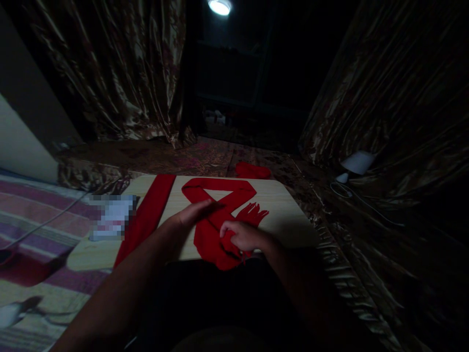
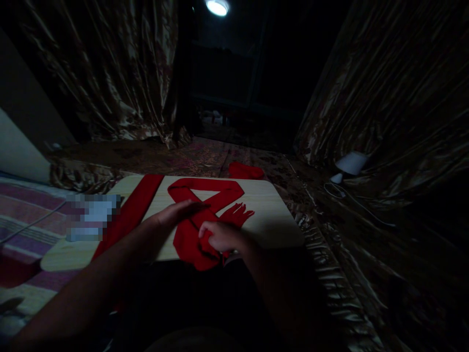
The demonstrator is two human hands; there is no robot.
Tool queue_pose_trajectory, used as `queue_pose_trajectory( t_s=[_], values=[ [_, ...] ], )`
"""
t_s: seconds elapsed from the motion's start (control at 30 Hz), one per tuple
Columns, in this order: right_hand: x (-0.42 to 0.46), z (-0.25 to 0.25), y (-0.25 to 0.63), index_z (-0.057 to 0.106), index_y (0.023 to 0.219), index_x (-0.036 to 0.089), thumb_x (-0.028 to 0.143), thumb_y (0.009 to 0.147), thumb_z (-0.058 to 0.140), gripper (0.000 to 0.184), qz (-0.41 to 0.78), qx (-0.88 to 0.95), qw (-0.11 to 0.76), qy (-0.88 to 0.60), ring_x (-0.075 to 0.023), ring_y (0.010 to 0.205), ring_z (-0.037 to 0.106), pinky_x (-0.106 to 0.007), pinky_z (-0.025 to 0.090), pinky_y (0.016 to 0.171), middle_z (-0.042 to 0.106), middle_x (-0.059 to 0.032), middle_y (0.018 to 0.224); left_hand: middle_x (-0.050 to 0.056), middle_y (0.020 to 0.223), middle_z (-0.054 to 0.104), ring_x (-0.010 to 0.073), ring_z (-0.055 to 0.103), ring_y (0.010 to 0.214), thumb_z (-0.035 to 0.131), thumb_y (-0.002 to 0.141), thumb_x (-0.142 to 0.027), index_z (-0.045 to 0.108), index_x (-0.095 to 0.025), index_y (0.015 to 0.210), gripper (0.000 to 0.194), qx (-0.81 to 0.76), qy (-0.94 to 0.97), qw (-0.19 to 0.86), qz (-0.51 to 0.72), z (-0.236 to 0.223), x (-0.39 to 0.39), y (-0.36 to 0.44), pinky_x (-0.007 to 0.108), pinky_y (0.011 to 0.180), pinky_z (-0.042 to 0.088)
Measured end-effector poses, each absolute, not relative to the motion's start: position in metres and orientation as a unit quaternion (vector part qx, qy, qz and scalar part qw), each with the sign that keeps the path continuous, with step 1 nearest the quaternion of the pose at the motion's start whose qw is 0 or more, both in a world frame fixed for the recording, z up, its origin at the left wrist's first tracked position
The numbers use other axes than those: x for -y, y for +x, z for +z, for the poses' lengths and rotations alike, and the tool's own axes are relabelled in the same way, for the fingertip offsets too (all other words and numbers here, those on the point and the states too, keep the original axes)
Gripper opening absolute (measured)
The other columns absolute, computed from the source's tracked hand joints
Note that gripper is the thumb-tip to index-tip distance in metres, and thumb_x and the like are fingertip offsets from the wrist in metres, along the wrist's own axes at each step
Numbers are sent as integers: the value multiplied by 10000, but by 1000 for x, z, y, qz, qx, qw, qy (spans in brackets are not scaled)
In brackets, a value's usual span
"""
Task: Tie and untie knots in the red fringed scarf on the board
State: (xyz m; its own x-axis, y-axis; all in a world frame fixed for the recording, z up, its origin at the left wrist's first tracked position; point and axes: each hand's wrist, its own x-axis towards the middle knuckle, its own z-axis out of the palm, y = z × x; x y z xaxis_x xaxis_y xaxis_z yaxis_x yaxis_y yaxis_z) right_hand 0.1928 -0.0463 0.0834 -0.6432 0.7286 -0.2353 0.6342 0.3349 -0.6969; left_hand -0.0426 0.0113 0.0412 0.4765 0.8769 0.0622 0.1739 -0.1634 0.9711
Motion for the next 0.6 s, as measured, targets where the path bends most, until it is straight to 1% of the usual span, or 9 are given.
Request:
queue_pose_trajectory(
  t_s=[0.07,0.13,0.23,0.3,0.37,0.43,0.47,0.53,0.6],
  values=[
    [54,88,187,616,1296,265,182,798,544,510,306,852,46,-422,-172,775,646,-275,484,735,715,-28,964,121,1338,656,302,599,1245,705,733,-443,730,-205,1195,520,-378,751,460,286,37,-15,-39,444,1053,468],
    [62,93,182,555,1412,288,346,836,611,581,227,886,18,-405,-243,944,667,-340,490,843,716,-79,1112,114,1365,633,290,572,1273,781,631,-300,749,-232,1152,527,-356,820,374,247,32,-18,-33,430,1093,431],
    [71,94,178,479,1484,347,536,829,638,700,153,911,-33,-382,-324,1094,634,-449,472,931,661,-111,1274,114,1266,677,269,580,1242,732,637,-172,768,-232,1051,420,-343,864,278,241,26,-20,-24,421,1091,427],
    [75,89,175,451,1497,377,568,840,625,705,126,919,-46,-370,-335,1111,624,-482,468,934,621,-116,1329,106,1180,705,263,600,1185,690,674,-157,759,-222,955,297,-356,866,236,258,22,-19,-20,421,1061,446],
    [78,84,172,483,1471,374,554,865,602,643,104,925,-49,-363,-325,1061,640,-474,479,898,630,-119,1294,92,1139,713,260,603,1144,661,709,-173,729,-219,899,207,-373,858,207,288,17,-18,-18,427,1039,450],
    [81,81,168,553,1401,345,511,871,596,557,89,928,-45,-358,-302,993,656,-434,487,851,660,-106,1213,79,1091,714,251,611,1083,640,732,-203,697,-214,889,168,-395,831,214,328,13,-16,-17,422,1000,465],
    [81,80,167,592,1345,325,479,871,593,499,86,930,-40,-355,-287,973,658,-408,486,833,672,-96,1177,72,1043,714,240,623,1022,632,741,-226,680,-209,893,160,-408,806,240,354,11,-15,-17,410,956,485],
    [81,81,167,653,1206,287,422,878,569,364,83,931,-29,-354,-258,956,657,-357,473,800,689,-77,1115,44,901,699,201,632,846,631,745,-277,637,-197,882,159,-431,724,335,422,9,-14,-17,361,817,522],
    [79,82,171,677,1086,263,395,884,549,273,91,927,-28,-362,-232,937,655,-317,451,766,704,-64,1069,1,747,653,158,595,674,647,719,-302,584,-194,832,169,-426,600,446,509,10,-12,-17,302,674,509]
  ],
)
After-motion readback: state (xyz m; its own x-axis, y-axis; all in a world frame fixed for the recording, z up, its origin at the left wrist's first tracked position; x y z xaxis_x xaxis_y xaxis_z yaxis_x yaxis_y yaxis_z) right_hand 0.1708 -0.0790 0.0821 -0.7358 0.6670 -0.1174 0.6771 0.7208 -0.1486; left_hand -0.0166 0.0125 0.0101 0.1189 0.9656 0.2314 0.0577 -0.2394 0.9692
